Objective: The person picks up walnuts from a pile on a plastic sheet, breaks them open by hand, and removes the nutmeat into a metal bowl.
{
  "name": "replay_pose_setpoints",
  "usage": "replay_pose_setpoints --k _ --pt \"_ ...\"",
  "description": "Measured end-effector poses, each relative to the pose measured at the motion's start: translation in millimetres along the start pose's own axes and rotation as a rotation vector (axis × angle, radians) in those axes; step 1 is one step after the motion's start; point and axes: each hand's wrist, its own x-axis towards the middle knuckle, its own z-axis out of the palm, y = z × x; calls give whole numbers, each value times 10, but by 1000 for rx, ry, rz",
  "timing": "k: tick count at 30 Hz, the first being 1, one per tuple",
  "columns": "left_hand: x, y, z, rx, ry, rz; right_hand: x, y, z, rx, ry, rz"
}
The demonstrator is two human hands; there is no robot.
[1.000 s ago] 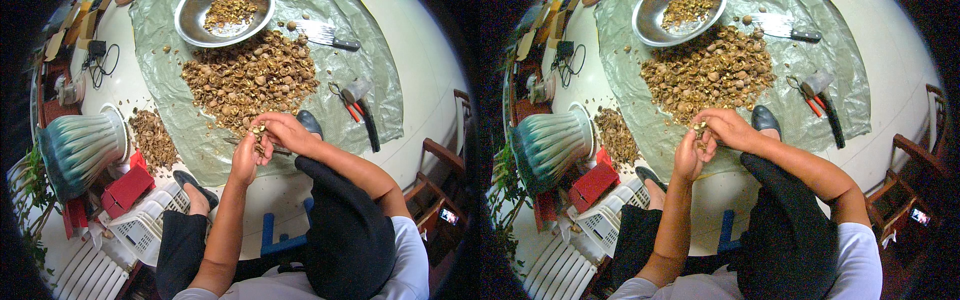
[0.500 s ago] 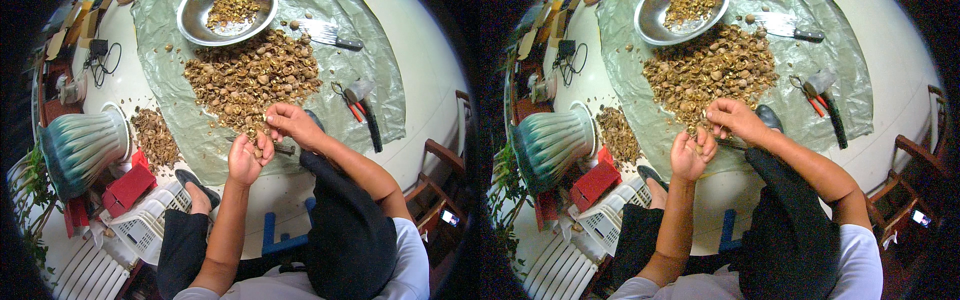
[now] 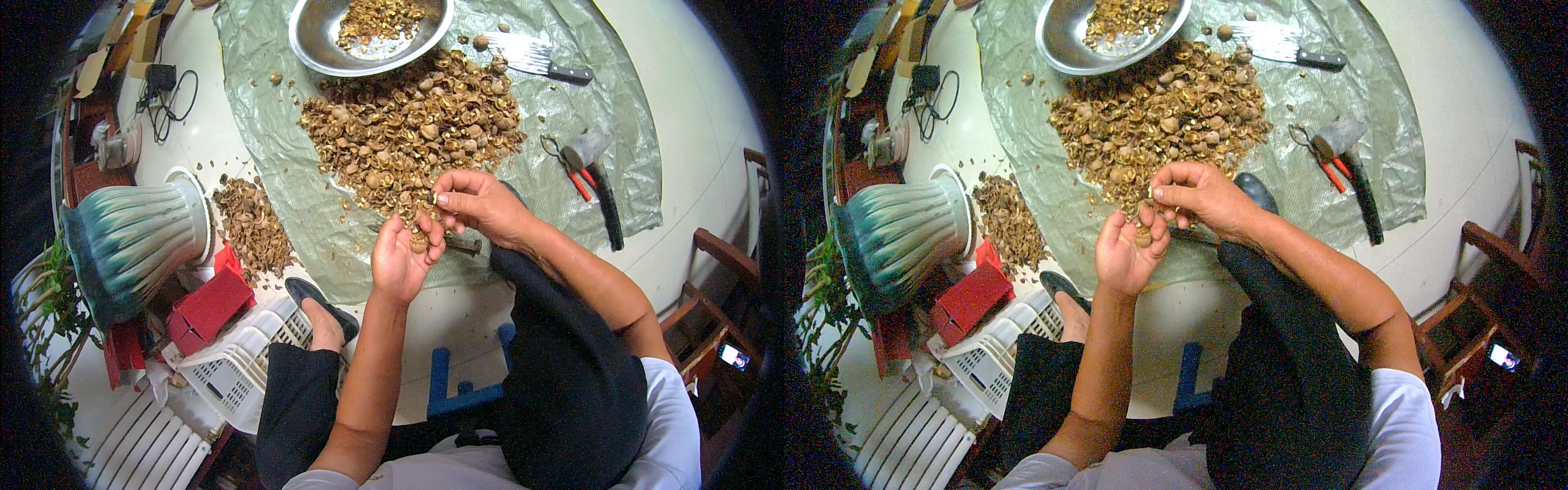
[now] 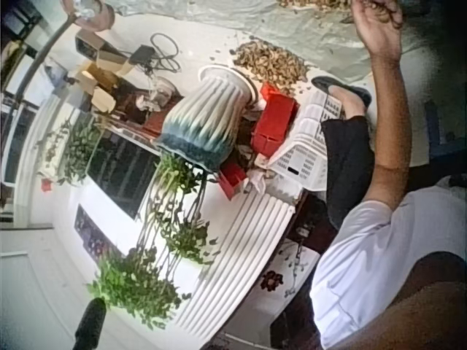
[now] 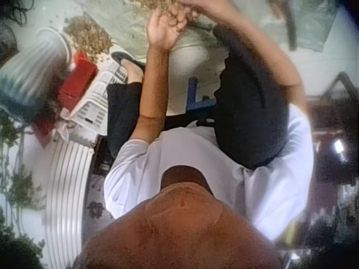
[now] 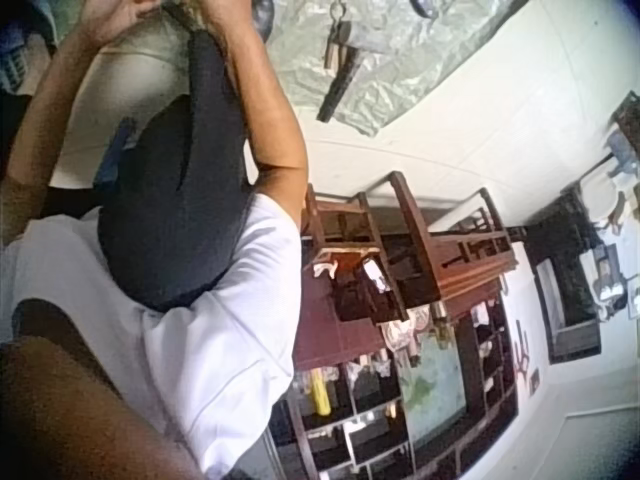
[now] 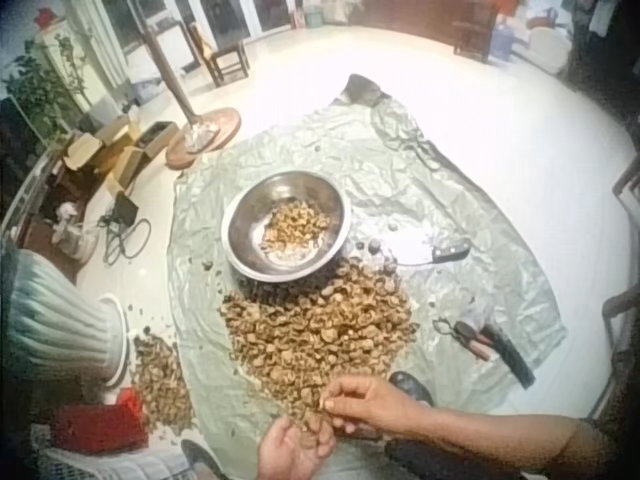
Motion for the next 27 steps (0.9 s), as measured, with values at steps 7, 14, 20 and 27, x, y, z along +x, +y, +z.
replay_pose_setpoints --k 7,14,20,27 --pt "-25 -21 394 -97 339 -26 -305 -556 394 -433 -185 -405" --pt "-34 44 44 -1 -2 -5 -778 -1210 1131 -97 -850 -759" --pt "-19 44 82 -18 -31 6 -951 -1151 1205 50 -774 -739" --pt "-9 20 76 -16 -20 -9 -833 -1228 1160 4 -895 -658"
